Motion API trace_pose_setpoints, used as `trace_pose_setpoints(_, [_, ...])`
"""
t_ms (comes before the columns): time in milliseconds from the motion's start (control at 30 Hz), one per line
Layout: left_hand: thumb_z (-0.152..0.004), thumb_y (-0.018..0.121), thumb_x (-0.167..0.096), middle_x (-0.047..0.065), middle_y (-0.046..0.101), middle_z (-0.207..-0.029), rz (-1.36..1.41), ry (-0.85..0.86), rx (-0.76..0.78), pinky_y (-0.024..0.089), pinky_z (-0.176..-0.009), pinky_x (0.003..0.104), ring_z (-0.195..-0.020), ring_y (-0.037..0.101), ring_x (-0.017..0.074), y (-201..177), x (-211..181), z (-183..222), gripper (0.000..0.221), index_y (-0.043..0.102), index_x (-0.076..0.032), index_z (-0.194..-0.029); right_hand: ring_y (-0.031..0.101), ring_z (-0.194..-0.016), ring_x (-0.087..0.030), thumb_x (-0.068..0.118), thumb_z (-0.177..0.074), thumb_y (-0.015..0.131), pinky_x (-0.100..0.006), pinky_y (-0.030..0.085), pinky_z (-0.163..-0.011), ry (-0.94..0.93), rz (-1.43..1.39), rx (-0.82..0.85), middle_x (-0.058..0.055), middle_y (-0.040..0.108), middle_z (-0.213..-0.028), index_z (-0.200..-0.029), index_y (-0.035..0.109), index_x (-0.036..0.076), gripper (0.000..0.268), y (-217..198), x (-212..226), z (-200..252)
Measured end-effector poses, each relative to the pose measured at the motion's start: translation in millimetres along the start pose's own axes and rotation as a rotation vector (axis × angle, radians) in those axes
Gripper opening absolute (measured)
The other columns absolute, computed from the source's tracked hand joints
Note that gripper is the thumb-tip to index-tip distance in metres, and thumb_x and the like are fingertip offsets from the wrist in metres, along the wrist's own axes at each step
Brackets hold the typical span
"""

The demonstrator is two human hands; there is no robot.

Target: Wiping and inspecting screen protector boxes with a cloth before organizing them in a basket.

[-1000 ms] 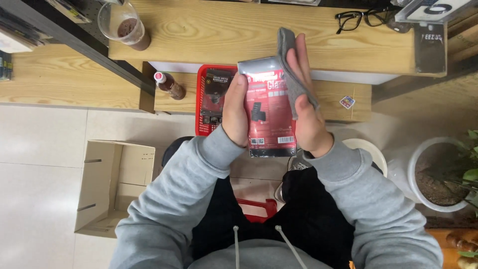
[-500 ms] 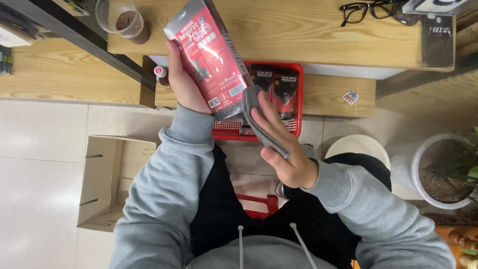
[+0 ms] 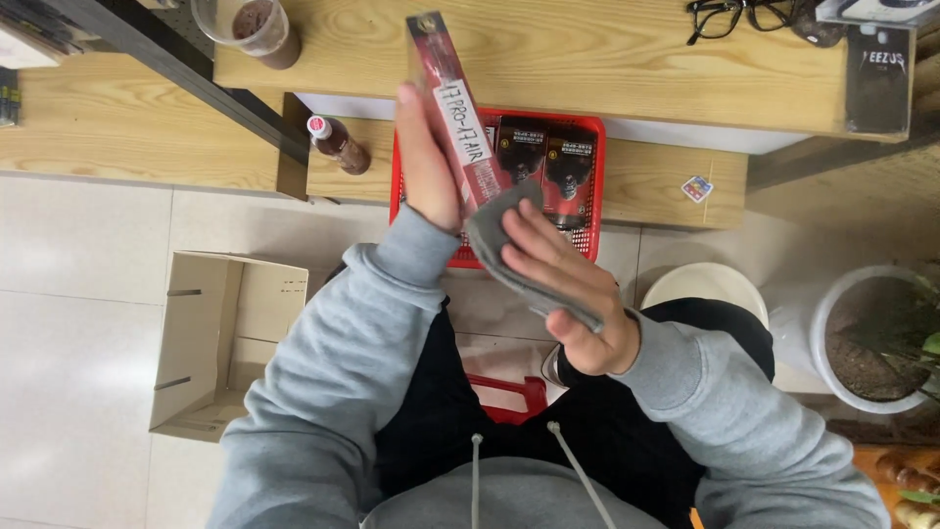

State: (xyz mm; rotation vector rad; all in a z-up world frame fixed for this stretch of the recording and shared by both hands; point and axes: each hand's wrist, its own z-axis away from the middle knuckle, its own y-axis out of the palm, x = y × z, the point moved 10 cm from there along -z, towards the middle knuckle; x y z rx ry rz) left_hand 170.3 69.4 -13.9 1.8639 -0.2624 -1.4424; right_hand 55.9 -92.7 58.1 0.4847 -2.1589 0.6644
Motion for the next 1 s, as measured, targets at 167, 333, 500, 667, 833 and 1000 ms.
trace_pose_setpoints(167, [-0.084, 0.050, -0.060, 0.001, 0.054, -0.064, 0.082, -0.434, -0.145, 0.038, -0.039, 0.029, -0.048, 0.049, 0.0136, -3.2, 32.9, 26.8, 0.047, 0.055, -0.014, -0.074, 0.029, -0.150, -0.042, 0.047, -0.110, 0.030, -0.059, 0.023, -0.131, 0.014, -0.163, 0.007, -0.023, 0.036, -0.153, -0.138, 0.048, -0.001, 0.058, 2.6, -3.4, 1.4])
trace_pose_setpoints(333, [-0.076, 0.070, -0.039, 0.012, 0.064, -0.083, 0.150, -0.577, 0.050, 0.053, -0.070, 0.037, -0.079, 0.064, 0.0249, 8.3, 46.1, 37.4, 0.045, 0.060, -0.004, -0.102, 0.034, -0.144, -0.031, 0.057, -0.085, 0.057, -0.044, 0.032, -0.119, 0.530, -1.166, -0.347, -0.022, 0.030, -0.156, -0.151, 0.021, -0.006, 0.098, -9.1, -57.6, -6.1])
trace_pose_setpoints(500, [-0.088, 0.060, -0.029, 0.008, 0.061, -0.089, 0.206, -0.466, 0.381, 0.058, -0.070, 0.036, -0.073, 0.066, 0.0222, 45.0, 51.4, 56.3, 0.058, 0.040, -0.012, -0.139, 0.031, -0.149, -0.033, 0.058, -0.109, 0.021, -0.050, 0.023, -0.126, 0.073, -0.231, -0.522, -0.017, 0.035, -0.158, -0.152, 0.039, 0.010, 0.067, -75.4, -35.5, -13.1])
trace_pose_setpoints(667, [-0.093, 0.054, -0.039, 0.011, 0.041, -0.150, -0.110, -0.270, 0.516, 0.029, -0.124, 0.037, -0.142, 0.039, 0.0210, 84.6, 28.6, 88.1, 0.070, 0.033, -0.004, -0.150, 0.000, -0.163, -0.033, 0.067, -0.104, 0.010, -0.062, -0.002, -0.137, 0.048, 0.610, -0.202, -0.005, 0.004, -0.171, -0.161, 0.014, 0.034, 0.065, -56.5, -35.0, -27.0])
trace_pose_setpoints(833, [-0.107, 0.026, -0.056, 0.012, 0.034, -0.158, -0.414, -0.037, 0.499, 0.022, -0.132, 0.041, -0.151, 0.029, 0.0235, 80.7, 9.5, 74.8, 0.066, 0.027, -0.009, -0.153, -0.004, -0.164, -0.029, 0.064, -0.106, 0.011, -0.061, -0.004, -0.138, 0.056, 0.660, -0.261, 0.000, -0.004, -0.172, -0.162, 0.002, 0.035, 0.064, -30.8, -40.0, -17.8])
trace_pose_setpoints(1000, [-0.098, 0.043, -0.047, 0.019, 0.044, -0.150, 0.189, -0.299, 0.323, 0.048, -0.114, 0.048, -0.130, 0.053, 0.0314, 60.3, 4.4, 49.9, 0.070, 0.015, -0.027, -0.159, 0.001, -0.158, -0.043, 0.054, -0.109, 0.024, -0.069, 0.001, -0.130, 0.019, 0.592, -0.026, -0.013, 0.005, -0.168, -0.159, 0.015, 0.026, 0.058, 17.1, -25.9, -2.8])
